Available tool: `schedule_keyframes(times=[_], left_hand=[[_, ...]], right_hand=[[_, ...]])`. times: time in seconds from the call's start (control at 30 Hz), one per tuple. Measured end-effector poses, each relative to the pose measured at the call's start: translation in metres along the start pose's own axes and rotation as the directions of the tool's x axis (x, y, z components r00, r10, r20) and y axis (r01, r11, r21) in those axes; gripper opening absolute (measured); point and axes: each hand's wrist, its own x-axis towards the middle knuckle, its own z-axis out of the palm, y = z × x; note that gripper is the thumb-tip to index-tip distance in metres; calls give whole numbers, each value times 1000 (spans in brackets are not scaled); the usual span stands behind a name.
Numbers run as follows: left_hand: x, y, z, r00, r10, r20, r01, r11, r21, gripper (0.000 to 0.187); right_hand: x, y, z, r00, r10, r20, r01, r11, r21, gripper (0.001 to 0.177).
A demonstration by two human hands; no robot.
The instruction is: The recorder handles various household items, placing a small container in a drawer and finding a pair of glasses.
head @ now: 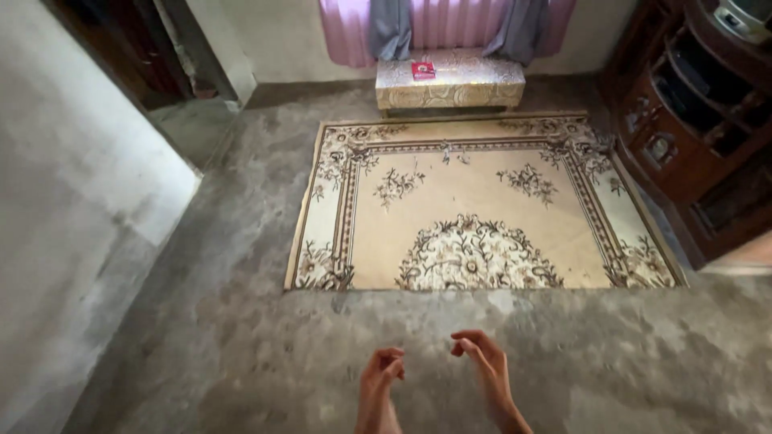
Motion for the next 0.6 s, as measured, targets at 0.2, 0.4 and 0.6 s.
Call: schedule_keyframes(times=[0.2,0.4,0.6], left_hand=[[144,-41,-5,996,49,77,-35,984,-173,18],[259,40,31,959,119,256,-129,991,23,19],[363,99,79,919,142,368,-183,980,78,18]], right_hand=[[106,41,25,998,50,-30,-49,998,31,29],[219,31,72,998,67,-17,-66,995,72,27],[333,22,91,999,12,-47,-7,994,108,23]])
